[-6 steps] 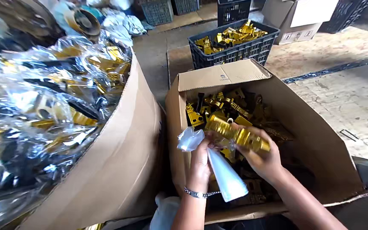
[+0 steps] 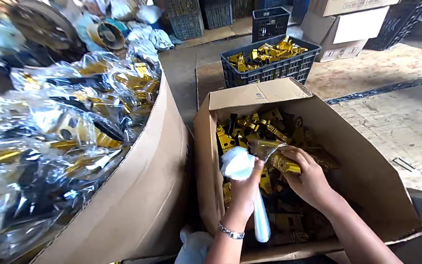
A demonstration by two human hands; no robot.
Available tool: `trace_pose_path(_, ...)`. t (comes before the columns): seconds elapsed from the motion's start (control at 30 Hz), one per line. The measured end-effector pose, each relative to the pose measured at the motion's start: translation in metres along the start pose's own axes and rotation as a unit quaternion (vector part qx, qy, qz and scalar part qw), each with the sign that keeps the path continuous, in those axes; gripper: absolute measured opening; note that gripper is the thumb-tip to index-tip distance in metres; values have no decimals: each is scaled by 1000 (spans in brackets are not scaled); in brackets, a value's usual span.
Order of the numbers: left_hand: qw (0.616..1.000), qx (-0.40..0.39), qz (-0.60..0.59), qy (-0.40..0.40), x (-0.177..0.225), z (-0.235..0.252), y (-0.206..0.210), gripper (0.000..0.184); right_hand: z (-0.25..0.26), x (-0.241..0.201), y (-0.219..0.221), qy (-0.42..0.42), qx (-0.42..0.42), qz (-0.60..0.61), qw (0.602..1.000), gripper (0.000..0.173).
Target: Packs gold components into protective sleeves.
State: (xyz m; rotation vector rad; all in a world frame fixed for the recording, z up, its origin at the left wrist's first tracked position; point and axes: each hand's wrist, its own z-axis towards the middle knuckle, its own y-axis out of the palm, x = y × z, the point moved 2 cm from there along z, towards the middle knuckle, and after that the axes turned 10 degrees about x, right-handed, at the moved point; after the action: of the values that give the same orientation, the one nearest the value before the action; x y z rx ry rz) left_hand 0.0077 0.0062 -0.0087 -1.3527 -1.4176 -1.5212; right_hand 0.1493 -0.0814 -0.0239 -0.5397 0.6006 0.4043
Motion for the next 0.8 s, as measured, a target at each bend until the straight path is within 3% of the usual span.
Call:
trace_pose_path(0.03, 1000, -17, 15, 3, -4, -4, 3, 15, 0, -2, 1, 123, -23, 83, 989, 39)
trace_pose_path(0.1, 998, -55, 31, -14, -11, -10, 5, 17, 0, -7, -1, 343, -24, 255, 904, 38)
trace_pose_path(0.13, 996, -82, 39, -15, -12, -12, 5, 17, -1, -5, -1, 351, -19, 247, 903, 32)
trace_pose_path(0.2, 989, -140, 35, -9, -13, -13, 5, 13, 0, 9, -1, 226, -61, 115, 966, 27)
trace_pose_path(0.27, 986, -162, 31, -22, -11, -10, 2, 14, 12, 12, -10, 146, -197, -45, 968, 27)
trace_pose_path(0.3, 987, -147, 39, -42, -9, -6, -2, 19, 24, 11, -14, 151, -302, -125, 933, 26)
trace_pose_path(0.37, 989, -94, 79, -83, -5, 2, -10, 29, 51, 3, -17, 176, -473, -273, 819, 25)
trace_pose_path(0.4, 987, -76, 117, -80, -3, 5, -13, 33, 63, -7, -22, 160, -473, -292, 816, 21)
trace_pose_path(0.43, 983, -75, 158, -54, -3, 8, -16, 36, 72, -18, -31, 99, -394, -255, 878, 14)
trace_pose_path(0.47, 978, -78, 194, 3, -7, 10, -16, 34, 80, -24, -39, -3, -247, -154, 957, 12)
trace_pose_path(0.5, 969, -88, 220, 71, -11, 10, -16, 32, 90, -28, -41, -64, -123, -28, 990, 16)
trace_pose_path(0.53, 956, -98, 241, 134, -15, 9, -15, 31, 99, -33, -38, -58, -69, 111, 990, 18)
trace_pose_path(0.57, 941, -108, 261, 186, -17, 8, -13, 29, 102, -38, -31, -26, -54, 188, 980, 25)
trace_pose_path(0.6, 925, -119, 284, 222, -20, 4, -11, 26, 94, -38, -20, 9, -58, 175, 983, 33)
trace_pose_path(0.7, 880, -149, 372, 256, -23, -16, -1, 33, 29, -30, 37, 9, -154, 21, 988, 58)
trace_pose_path(0.73, 872, -137, 381, 273, -25, -21, 0, 34, 17, -22, 48, 15, -170, 29, 985, 63)
trace_pose_path(0.8, 869, -101, 340, 344, -27, -27, -1, 34, 18, -1, 52, 115, -199, 103, 968, 66)
